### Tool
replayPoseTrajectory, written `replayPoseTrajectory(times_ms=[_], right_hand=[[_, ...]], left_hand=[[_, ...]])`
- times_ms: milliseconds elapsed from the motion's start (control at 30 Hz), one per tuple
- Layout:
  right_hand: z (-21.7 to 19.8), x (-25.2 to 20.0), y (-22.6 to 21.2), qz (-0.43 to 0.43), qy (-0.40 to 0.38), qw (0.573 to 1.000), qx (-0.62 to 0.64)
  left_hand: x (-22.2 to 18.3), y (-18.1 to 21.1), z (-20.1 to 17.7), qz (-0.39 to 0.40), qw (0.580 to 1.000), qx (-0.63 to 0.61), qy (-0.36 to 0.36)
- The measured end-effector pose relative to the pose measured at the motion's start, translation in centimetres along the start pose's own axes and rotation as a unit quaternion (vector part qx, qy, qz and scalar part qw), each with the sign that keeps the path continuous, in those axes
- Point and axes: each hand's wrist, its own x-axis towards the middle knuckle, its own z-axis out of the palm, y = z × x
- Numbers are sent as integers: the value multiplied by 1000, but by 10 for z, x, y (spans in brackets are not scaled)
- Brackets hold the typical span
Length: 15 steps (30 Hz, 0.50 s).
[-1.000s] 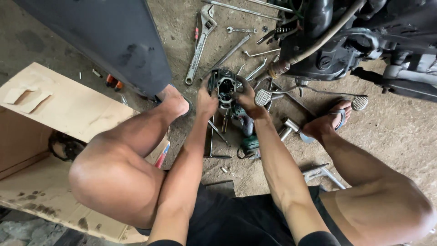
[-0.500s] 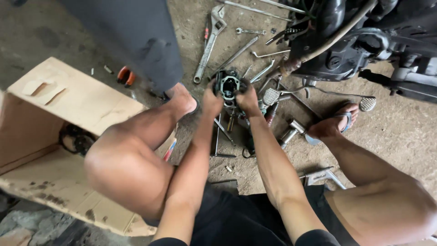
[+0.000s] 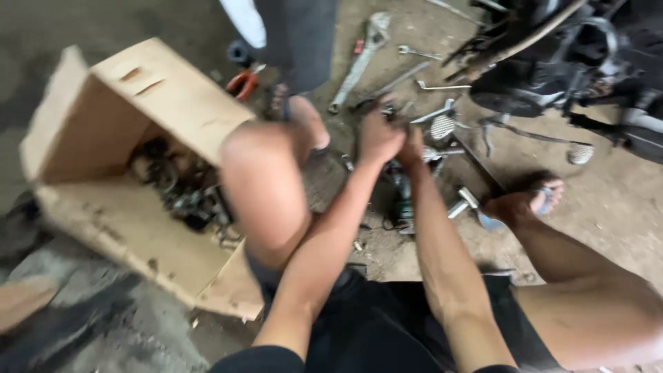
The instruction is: The person sits on the floor of a motorcycle repair workshop and works on a cylinder head removed from a motorcycle. They use a screwdriver on the part, fit a component into it, drive fasteners with a cordless drill, tap with a hammer, and handle a bracket and other small parts from a cardboard box.
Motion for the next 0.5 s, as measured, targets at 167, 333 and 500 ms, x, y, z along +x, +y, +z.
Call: replayPoseTrajectory(times_ms=[167, 333, 500], right_hand=[[-1, -8, -49, -34, 48, 990, 132], [-35, -8, -29, -40, 78, 972, 220], [-64, -86, -219, -246, -212, 933, 156]], left_hand=[[-105, 84, -81, 206, 937, -280, 49], [-177, 95, -113, 283, 915, -272, 95], [-239, 63, -204, 270, 828, -490, 46]])
